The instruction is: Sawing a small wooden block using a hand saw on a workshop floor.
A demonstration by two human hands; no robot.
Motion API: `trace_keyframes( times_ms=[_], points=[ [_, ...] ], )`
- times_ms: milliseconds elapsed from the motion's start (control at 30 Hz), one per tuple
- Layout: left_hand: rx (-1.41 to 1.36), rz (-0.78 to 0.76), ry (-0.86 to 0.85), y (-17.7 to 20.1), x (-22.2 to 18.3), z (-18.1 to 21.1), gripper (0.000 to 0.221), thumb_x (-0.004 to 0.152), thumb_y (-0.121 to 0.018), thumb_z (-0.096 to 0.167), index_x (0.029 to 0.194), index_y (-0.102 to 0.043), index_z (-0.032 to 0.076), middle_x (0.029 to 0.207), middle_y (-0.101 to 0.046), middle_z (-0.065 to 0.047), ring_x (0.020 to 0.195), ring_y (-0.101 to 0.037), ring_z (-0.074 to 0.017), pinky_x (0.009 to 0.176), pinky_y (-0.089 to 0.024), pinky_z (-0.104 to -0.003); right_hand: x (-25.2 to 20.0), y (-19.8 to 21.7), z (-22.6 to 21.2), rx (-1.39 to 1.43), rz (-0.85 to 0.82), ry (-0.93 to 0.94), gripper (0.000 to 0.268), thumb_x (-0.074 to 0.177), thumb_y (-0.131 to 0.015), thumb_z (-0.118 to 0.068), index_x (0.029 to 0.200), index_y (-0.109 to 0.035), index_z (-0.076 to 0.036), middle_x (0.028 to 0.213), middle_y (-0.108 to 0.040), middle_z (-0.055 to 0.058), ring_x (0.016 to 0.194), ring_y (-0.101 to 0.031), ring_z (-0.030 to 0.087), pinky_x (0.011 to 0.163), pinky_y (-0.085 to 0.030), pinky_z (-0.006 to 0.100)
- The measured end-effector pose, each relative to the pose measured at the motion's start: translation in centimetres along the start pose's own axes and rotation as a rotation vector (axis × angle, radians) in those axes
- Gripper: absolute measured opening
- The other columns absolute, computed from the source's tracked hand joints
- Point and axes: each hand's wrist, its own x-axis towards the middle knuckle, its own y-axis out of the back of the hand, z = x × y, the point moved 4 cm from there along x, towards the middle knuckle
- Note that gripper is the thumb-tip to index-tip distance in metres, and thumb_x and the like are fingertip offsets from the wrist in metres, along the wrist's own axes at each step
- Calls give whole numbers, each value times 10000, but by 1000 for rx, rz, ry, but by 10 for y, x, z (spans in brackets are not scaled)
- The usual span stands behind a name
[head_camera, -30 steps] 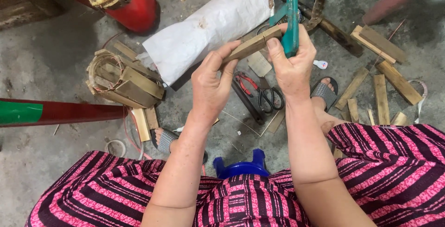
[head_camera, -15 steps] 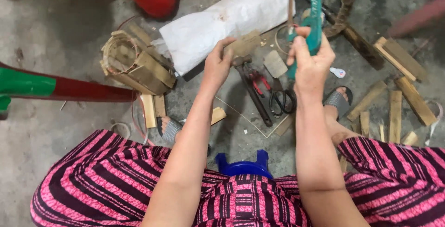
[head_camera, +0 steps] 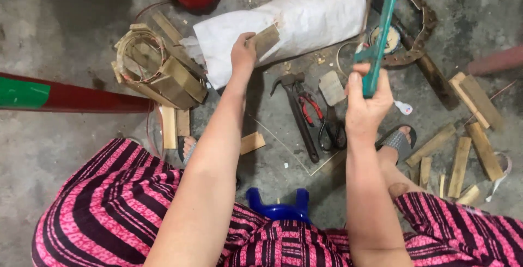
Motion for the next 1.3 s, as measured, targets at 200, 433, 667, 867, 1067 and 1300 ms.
trace_keyframes(
  times_ms=[200,433,667,867,1067,1300],
  points=[
    [-13,4,15,-44,55,-23,292,1041,-534,211,1276,-701,162,1256,-699,-135,1231,-661,-355,1065,-531,-473,3,-32,48,67,-35,-226,104,942,-657,18,1008,-725,-25,576,-584,71,487,-584,125,478,-459,237],
    [214,76,64,-39,33,22,254,1036,-606,210,1250,-739,182,1240,-558,-102,1223,-643,-318,1071,-540,-411,12,-94,86,85,-206,-222,88,954,-654,-2,989,-727,-37,607,-630,87,522,-629,142,541,-515,257],
    [377,268,-244,-50,46,-4,324,950,-689,195,1269,-735,158,1312,-570,-146,1183,-602,-356,1038,-496,-421,18,-126,126,-9,-341,-279,85,952,-653,-46,1011,-711,-59,661,-629,38,547,-600,122,532,-490,258],
    [564,215,-531,-94,49,-26,560,883,-644,85,1425,-540,-11,1546,-466,-228,1464,-410,-451,1200,-378,-494,16,-126,141,30,-384,-357,75,963,-621,-63,1020,-666,-81,720,-599,-6,576,-544,91,537,-453,235],
    [557,128,-410,-91,75,-6,434,908,-528,102,1332,-589,29,1413,-557,-244,1306,-524,-433,1088,-451,-468,16,-123,148,-16,-436,-349,79,970,-629,-99,1032,-677,-92,681,-594,-14,564,-546,93,539,-445,237],
    [460,302,-233,-62,76,15,417,1027,-504,307,1323,-652,54,1513,-516,-178,1468,-382,-418,1219,-291,-541,9,-127,150,-36,-444,-382,63,970,-633,-100,1007,-680,-118,631,-560,-41,537,-499,85,508,-404,242]
  ],
)
